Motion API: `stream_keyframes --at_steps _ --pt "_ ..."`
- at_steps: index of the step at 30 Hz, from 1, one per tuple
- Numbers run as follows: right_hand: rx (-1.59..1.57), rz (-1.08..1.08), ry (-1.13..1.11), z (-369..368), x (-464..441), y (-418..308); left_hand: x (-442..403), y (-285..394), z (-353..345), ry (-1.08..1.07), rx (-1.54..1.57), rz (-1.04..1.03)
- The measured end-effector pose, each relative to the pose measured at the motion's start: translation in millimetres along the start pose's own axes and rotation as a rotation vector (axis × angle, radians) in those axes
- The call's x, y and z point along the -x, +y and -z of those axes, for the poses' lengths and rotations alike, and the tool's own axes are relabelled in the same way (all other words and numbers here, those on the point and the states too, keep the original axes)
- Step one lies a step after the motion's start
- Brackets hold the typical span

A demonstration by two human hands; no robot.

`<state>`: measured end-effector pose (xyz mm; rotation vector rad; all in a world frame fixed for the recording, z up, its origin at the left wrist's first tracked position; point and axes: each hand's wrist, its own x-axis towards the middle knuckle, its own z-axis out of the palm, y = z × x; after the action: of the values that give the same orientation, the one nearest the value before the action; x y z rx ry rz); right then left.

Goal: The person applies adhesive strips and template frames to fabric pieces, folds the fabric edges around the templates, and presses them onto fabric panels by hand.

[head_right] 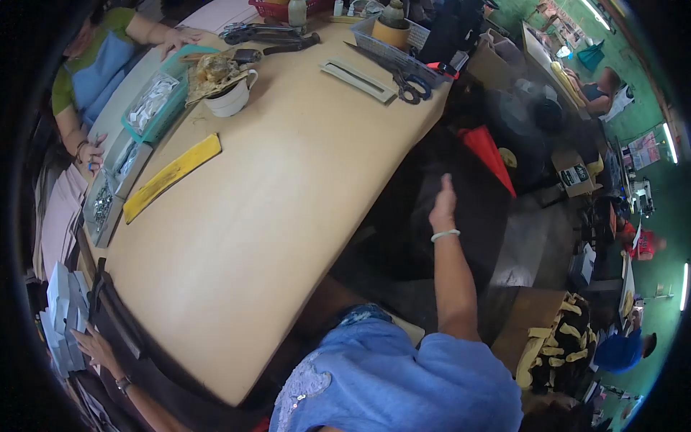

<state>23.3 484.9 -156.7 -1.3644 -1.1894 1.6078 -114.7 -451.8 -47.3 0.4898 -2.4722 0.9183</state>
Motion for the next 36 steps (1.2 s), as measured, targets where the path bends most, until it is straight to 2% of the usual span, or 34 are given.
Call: stream_keyframes --at_steps 1,2,3,4,5,7,8,9,10,12,14,17,18,19,20,24,26,28,30,34,36 --pt "-0.312 -0.098 -0.059 2.6 19.5 -33.4 8.8 19.8 46.0 0.015 0.070 -0.021" --pt "-0.455 -0.094 -0.192 15.9 11.2 -42.6 20.0 40.8 95.3 0.028 0.139 -0.041" --pt "-0.430 -0.026 -0.201 10.2 43.6 -75.1 30.7 57.3 135.8 -0.025 0.516 -0.028" --pt "-0.468 0.065 -0.316 5.4 65.8 -96.3 42.9 74.1 177.2 -0.080 0.891 -0.013" --pt "-0.488 0.061 -0.302 -9.7 103.4 -122.6 58.3 95.0 222.2 -0.138 1.266 0.003" --pt "-0.542 0.058 -0.411 -35.0 147.1 -146.7 101.4 156.6 334.1 -0.331 1.772 0.038" --pt "-0.438 0.070 -0.490 -46.7 167.8 -151.7 121.9 171.2 356.5 -0.484 1.876 -0.035" --pt "-0.594 -0.132 -0.773 -62.7 189.1 -152.6 142.6 185.3 378.9 -0.649 1.962 -0.098" --pt "-0.475 -0.129 -0.716 -86.9 225.5 -160.0 158.2 213.1 401.5 -0.797 2.110 -0.101" --pt "-0.420 -0.292 -0.944 -127.0 275.6 -151.5 169.1 254.1 438.4 -0.973 2.291 0.021" --pt "-0.115 0.101 -1.228 -138.3 278.9 -136.9 181.2 274.2 427.3 -1.014 2.310 0.208" --pt "0.314 0.758 -1.569 -164.7 282.8 -94.1 160.2 279.9 430.2 -1.101 2.440 0.635" --pt "0.632 1.162 -1.446 -160.7 273.2 -92.2 157.1 274.1 426.0 -1.039 2.421 0.631" --pt "0.912 1.393 -1.309 -157.7 265.6 -88.0 155.8 265.7 419.7 -0.982 2.398 0.628" --pt "1.074 1.453 -1.207 -151.2 255.4 -75.2 155.5 255.9 413.1 -0.931 2.369 0.624" --pt "1.115 1.325 -1.161 -112.6 246.3 -66.0 169.3 211.6 365.8 -0.728 2.222 0.520" --pt "1.183 1.312 -1.080 -89.2 261.8 -62.6 170.2 191.9 373.0 -0.709 1.910 0.677" --pt "1.216 1.268 -1.062 -82.6 274.4 -69.2 171.0 186.5 381.6 -0.468 1.544 0.586" --pt "1.220 1.192 -1.113 -78.6 283.2 -77.8 170.6 198.2 396.4 -0.051 1.088 0.275" --pt "1.015 1.385 -1.071 -118.6 275.8 -71.9 163.3 238.2 417.4 -0.138 1.268 -0.233" --pt "1.071 1.431 -1.071 -127.8 270.6 -57.2 174.2 260.6 413.0 -0.274 1.213 -0.354"
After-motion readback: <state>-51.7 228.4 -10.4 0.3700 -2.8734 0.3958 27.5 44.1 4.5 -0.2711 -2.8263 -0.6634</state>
